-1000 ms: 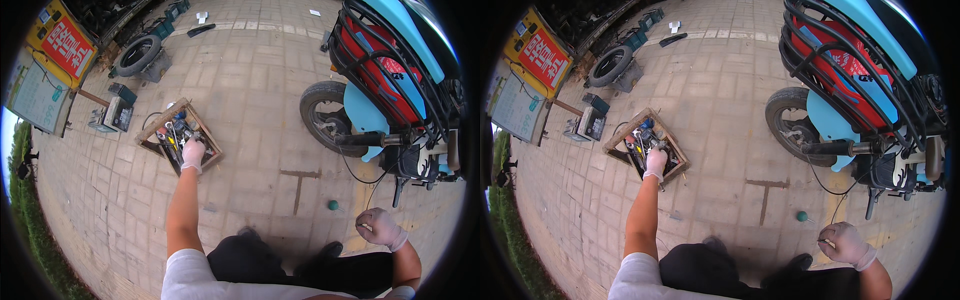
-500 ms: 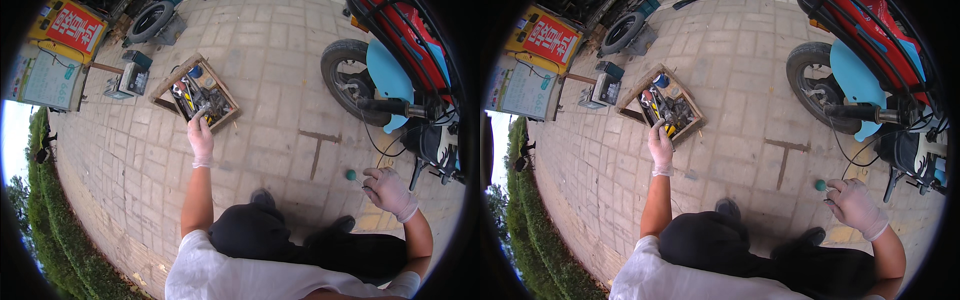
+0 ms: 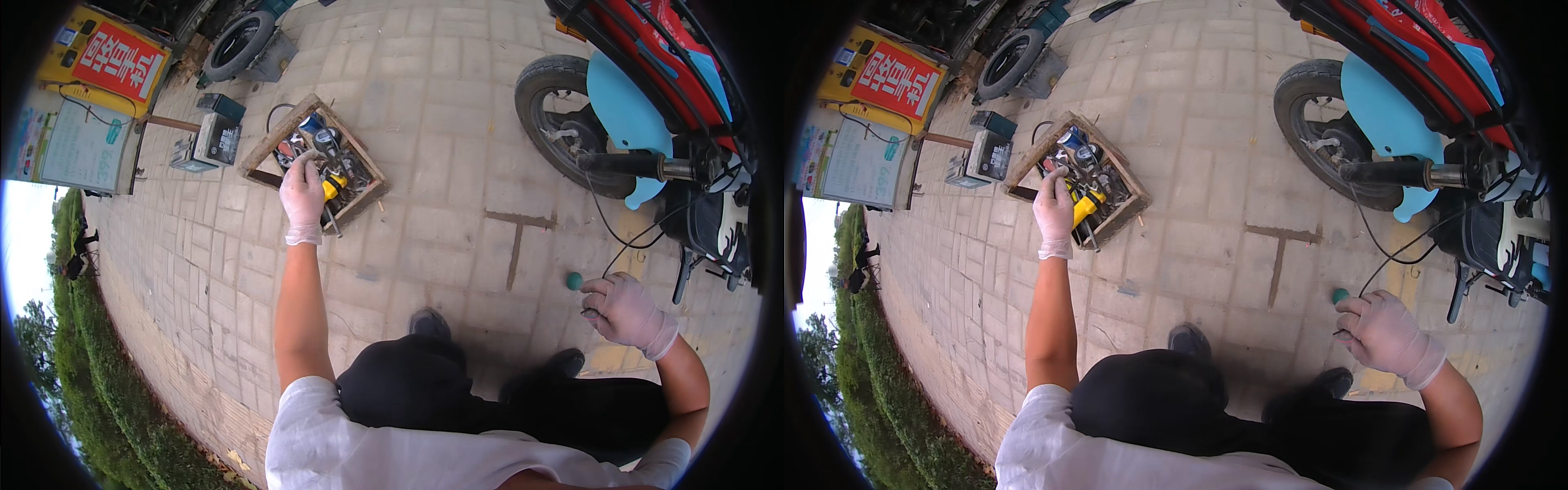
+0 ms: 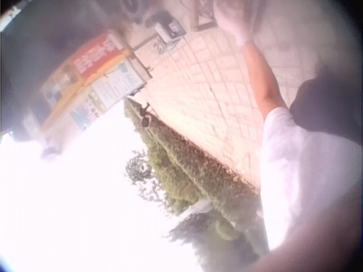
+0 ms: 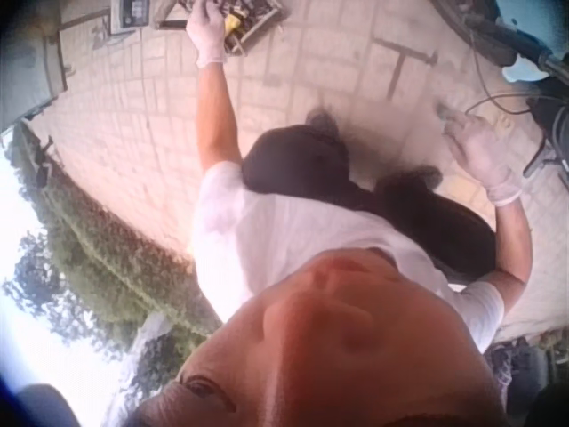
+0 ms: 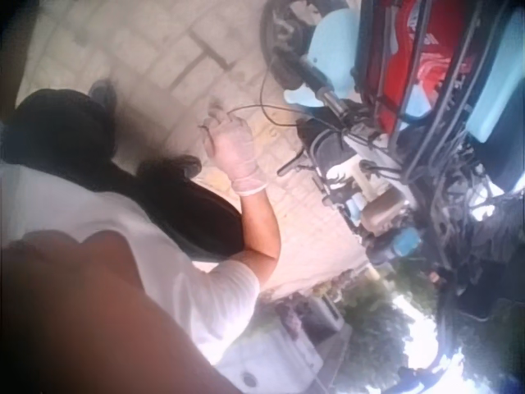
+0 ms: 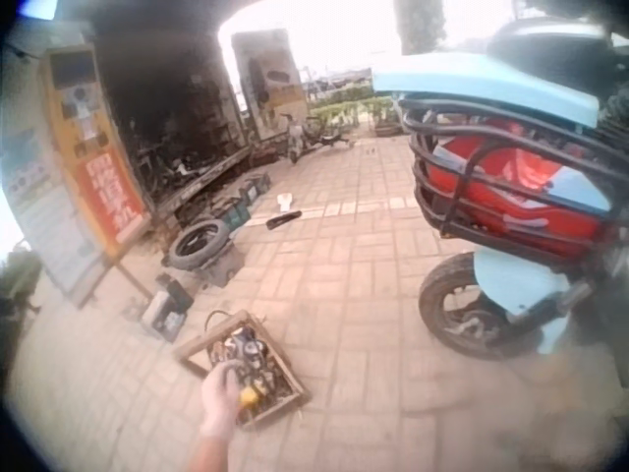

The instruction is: The person removes a rear storage box from an electric scooter, then uses a screwdriver and pliers to strip and connect wires near the rear wheel and handlebar area. The person secures the connection with a zip tie.

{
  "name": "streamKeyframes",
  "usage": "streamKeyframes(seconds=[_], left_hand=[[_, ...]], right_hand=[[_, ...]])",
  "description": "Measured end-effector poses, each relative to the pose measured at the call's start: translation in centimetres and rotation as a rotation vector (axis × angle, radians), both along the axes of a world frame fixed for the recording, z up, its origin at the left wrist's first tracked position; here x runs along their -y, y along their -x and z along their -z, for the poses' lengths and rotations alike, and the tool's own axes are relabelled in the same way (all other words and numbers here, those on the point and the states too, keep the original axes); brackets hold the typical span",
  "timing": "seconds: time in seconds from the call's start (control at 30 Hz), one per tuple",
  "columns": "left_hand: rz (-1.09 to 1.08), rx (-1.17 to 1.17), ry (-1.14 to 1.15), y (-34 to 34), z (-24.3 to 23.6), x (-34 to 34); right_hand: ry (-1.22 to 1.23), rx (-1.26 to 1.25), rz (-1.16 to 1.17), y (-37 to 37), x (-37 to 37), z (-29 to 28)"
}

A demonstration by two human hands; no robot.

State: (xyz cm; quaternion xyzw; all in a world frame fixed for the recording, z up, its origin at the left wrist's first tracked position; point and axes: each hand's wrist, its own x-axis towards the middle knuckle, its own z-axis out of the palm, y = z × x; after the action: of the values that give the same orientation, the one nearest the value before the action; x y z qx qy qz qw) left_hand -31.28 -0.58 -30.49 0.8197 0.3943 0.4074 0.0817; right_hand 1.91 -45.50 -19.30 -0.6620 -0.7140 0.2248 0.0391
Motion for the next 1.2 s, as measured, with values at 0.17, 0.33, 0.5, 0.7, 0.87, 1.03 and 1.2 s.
streamKeyframes(seconds=[0.17,0.33,0.5,0.7,0.87,1.03,1.2], left_hand=[[0.087,0.904,0.692,2.6,-5.9,1.9],[0.369,1.046,1.219,0.7,-8.9,7.4],[0.924,0.948,1.544,-6.4,-12.8,12.3],[1.035,0.744,1.571,-15.3,-15.5,20.2],[0.991,0.101,1.47,-16.7,-12.6,28.6],[1.104,-0.616,0.723,-18.2,-8.3,31.2],[1.02,-0.534,1.242,-19.2,-7.4,34.0]], right_hand=[[0.105,-0.037,0.023,0.0,-0.3,0.4],[0.166,-0.115,0.007,0.3,-1.4,-2.8],[0.193,-0.578,0.212,-0.8,-3.0,-6.7],[-0.092,-1.282,0.459,2.9,-1.1,-6.5],[-0.312,-1.307,0.509,3.8,1.1,-3.9],[-0.414,-0.678,0.591,5.0,3.3,-1.0],[-0.21,-0.761,0.702,4.3,5.2,0.6]])
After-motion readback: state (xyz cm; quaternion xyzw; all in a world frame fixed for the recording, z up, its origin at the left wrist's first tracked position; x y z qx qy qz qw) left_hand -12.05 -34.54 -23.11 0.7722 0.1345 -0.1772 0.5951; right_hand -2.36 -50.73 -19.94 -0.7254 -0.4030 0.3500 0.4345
